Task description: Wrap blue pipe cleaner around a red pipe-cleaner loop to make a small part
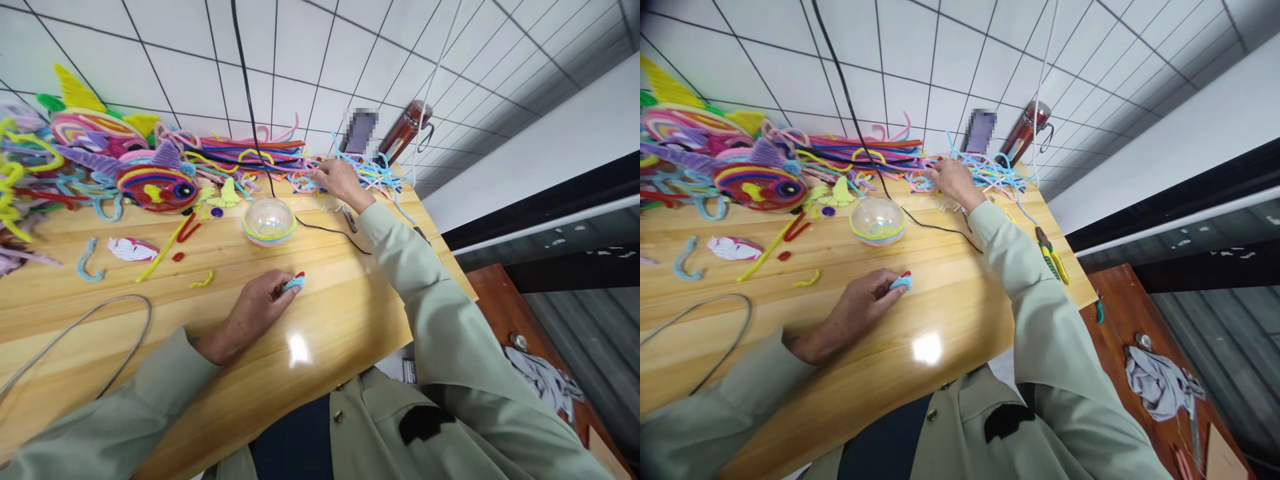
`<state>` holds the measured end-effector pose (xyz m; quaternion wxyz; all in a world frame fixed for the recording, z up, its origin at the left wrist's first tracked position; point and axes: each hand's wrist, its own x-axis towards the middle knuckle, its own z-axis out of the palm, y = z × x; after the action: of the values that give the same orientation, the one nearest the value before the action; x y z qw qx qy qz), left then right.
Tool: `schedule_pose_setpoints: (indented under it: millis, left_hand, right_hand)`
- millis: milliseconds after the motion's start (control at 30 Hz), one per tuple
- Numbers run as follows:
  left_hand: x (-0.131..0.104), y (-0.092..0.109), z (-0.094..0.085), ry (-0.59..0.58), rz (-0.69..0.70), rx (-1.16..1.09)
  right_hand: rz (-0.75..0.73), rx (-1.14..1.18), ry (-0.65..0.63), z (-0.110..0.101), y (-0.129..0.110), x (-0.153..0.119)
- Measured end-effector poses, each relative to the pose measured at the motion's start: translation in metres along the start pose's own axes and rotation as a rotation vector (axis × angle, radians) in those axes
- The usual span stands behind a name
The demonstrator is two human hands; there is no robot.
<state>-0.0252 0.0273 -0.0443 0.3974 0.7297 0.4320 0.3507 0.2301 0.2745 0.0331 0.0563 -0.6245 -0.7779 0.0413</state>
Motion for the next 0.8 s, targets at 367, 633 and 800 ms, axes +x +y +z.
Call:
schedule_pose_setpoints:
  millis: [367,633,800]
  left_hand:
    - [0.000,-0.001,0.000,0.002,0.036,-0.011]
    - [0.002,-0.002,0.001,-0.006,0.065,0.014]
    - [0.001,-0.003,0.000,-0.009,0.069,0.022]
  right_hand:
    - [0.069,-0.007,0.040,-0.002,-0.004,0.009]
    - [0.032,-0.138,-0.057,0.014,-0.027,-0.004]
    - [0.044,0.049,0.024,0.004,-0.005,0.007]
